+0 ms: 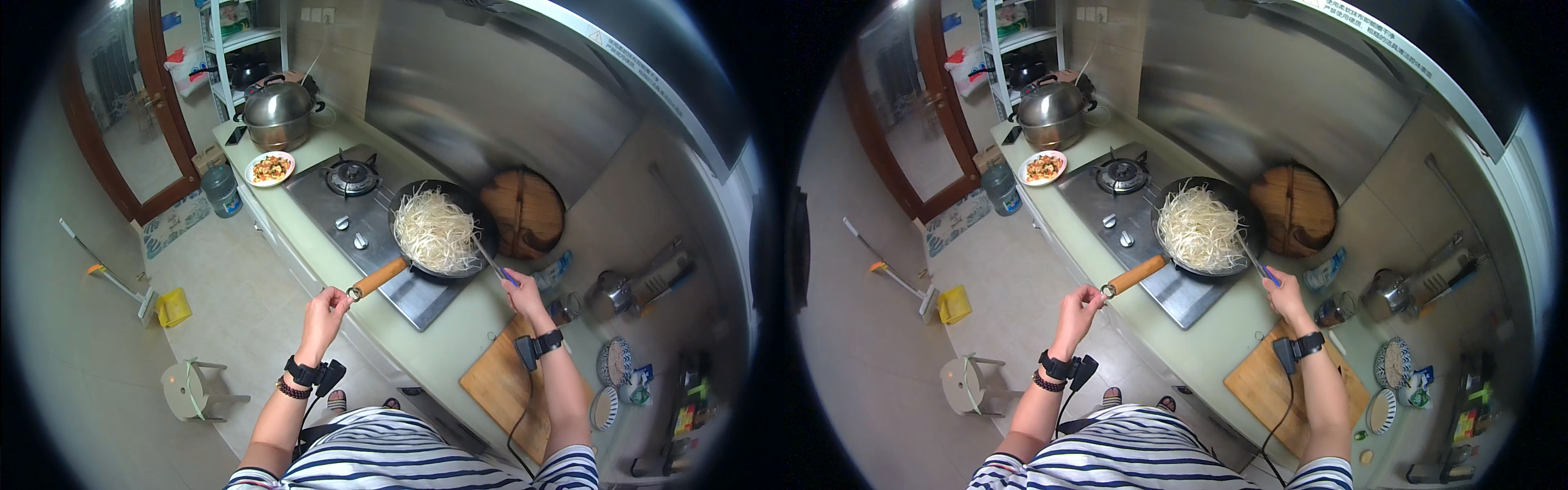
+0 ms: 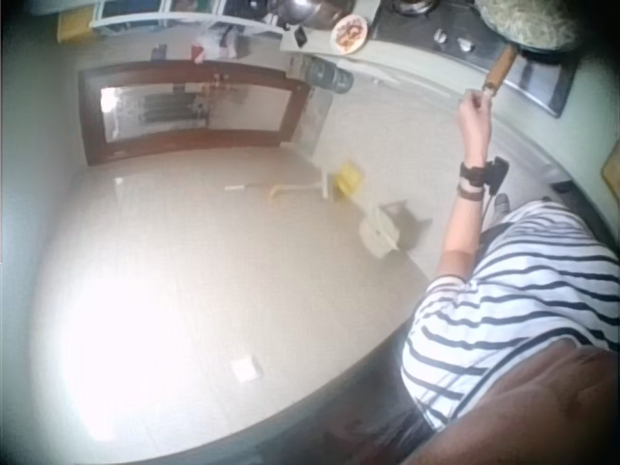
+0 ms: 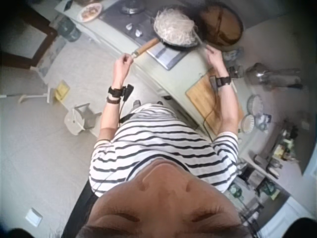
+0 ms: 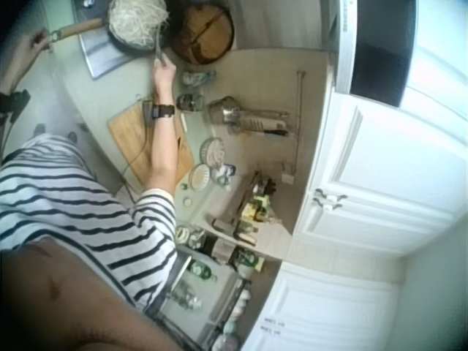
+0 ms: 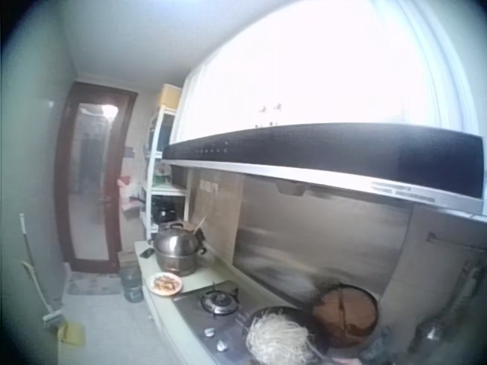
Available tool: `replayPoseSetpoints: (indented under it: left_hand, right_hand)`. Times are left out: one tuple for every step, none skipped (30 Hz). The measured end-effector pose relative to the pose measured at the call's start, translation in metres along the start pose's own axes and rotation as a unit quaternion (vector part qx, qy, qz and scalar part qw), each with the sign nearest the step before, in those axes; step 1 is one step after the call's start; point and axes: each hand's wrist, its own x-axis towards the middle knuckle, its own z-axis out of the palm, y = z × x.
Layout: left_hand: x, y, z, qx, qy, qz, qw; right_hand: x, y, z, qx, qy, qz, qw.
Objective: The person stirs noodles in a pan on the stove, adds more noodles from a bowl, rinses the bowl at the sink, and continues stirring. The person also handles a pot and a rice cooker, using a cloth to move the pot and opening the rice cooker lid.
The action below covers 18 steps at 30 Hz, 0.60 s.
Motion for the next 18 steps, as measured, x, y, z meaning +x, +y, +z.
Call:
replayPoseSetpoints:
  left_hand:
    - [0.000, 0.000, 0.000, 0.006, 0.003, 0.005, 1.000]
    - [0.000, 0.000, 0.000, 0.014, 0.004, 0.007, 1.000]
    - [0.000, 0.000, -0.001, 0.026, 0.007, 0.008, 1.000]
    - [0.000, 0.000, -0.001, 0.020, 0.003, 0.007, 1.000]
    - [0.000, 0.000, -0.001, 0.018, 0.000, 0.006, 1.000]
    - [0.000, 0.000, -0.002, 0.017, -0.002, 0.002, 1.000]
    - [0.000, 0.000, -0.002, 0.018, -0.003, 0.007, 1.000]
    - [0.000, 0.001, -0.002, 0.021, -0.003, 0.009, 1.000]
    - [0.001, 0.001, -0.002, 0.026, -0.004, 0.010, 1.000]
    - [0.001, 0.001, -0.002, 0.026, -0.005, 0.010, 1.000]
    - [0.001, 0.002, -0.002, 0.028, -0.007, 0.008, 1.000]
    - [0.002, 0.002, -0.003, 0.030, -0.008, 0.007, 0.999]
    - [0.002, 0.003, -0.003, 0.030, -0.010, 0.005, 0.999]
    - [0.002, 0.004, -0.003, 0.030, -0.011, 0.003, 0.999]
    - [0.001, 0.004, -0.004, 0.031, -0.012, -0.002, 0.999]
    - [0.001, 0.005, -0.004, 0.026, -0.019, -0.002, 0.999]
    - [0.002, 0.006, -0.004, 0.022, -0.025, -0.004, 0.999]
    - [0.002, 0.007, -0.005, 0.021, -0.032, -0.013, 0.999]
  right_hand:
    - [-0.012, -0.004, 0.000, -0.076, 0.029, -0.094, 0.992]
    - [-0.024, -0.008, 0.001, -0.150, 0.056, -0.185, 0.970]
    - [-0.037, -0.012, 0.002, -0.221, 0.082, -0.274, 0.932]
    - [-0.048, -0.018, 0.004, -0.297, 0.109, -0.348, 0.882]
    - [-0.058, -0.024, 0.005, -0.328, 0.105, -0.331, 0.879]
    - [-0.070, -0.029, 0.007, -0.365, 0.102, -0.302, 0.875]
    - [-0.080, -0.033, 0.009, -0.402, 0.104, -0.282, 0.865]
    - [-0.088, -0.038, 0.012, -0.415, 0.102, -0.269, 0.863]
    - [-0.094, -0.042, 0.015, -0.427, 0.105, -0.267, 0.857]
    - [-0.099, -0.047, 0.016, -0.434, 0.111, -0.279, 0.849]
    - [-0.103, -0.052, 0.016, -0.432, 0.108, -0.275, 0.852]
    - [-0.106, -0.057, 0.014, -0.423, 0.107, -0.287, 0.853]
    - [-0.107, -0.063, 0.011, -0.415, 0.107, -0.299, 0.853]
    - [-0.109, -0.069, 0.007, -0.388, 0.096, -0.289, 0.870]
    - [-0.110, -0.075, 0.001, -0.360, 0.085, -0.278, 0.886]
    - [-0.111, -0.080, -0.005, -0.333, 0.080, -0.272, 0.899]
    - [-0.113, -0.084, -0.010, -0.321, 0.089, -0.285, 0.899]
    - [-0.115, -0.086, -0.014, -0.307, 0.081, -0.266, 0.910]
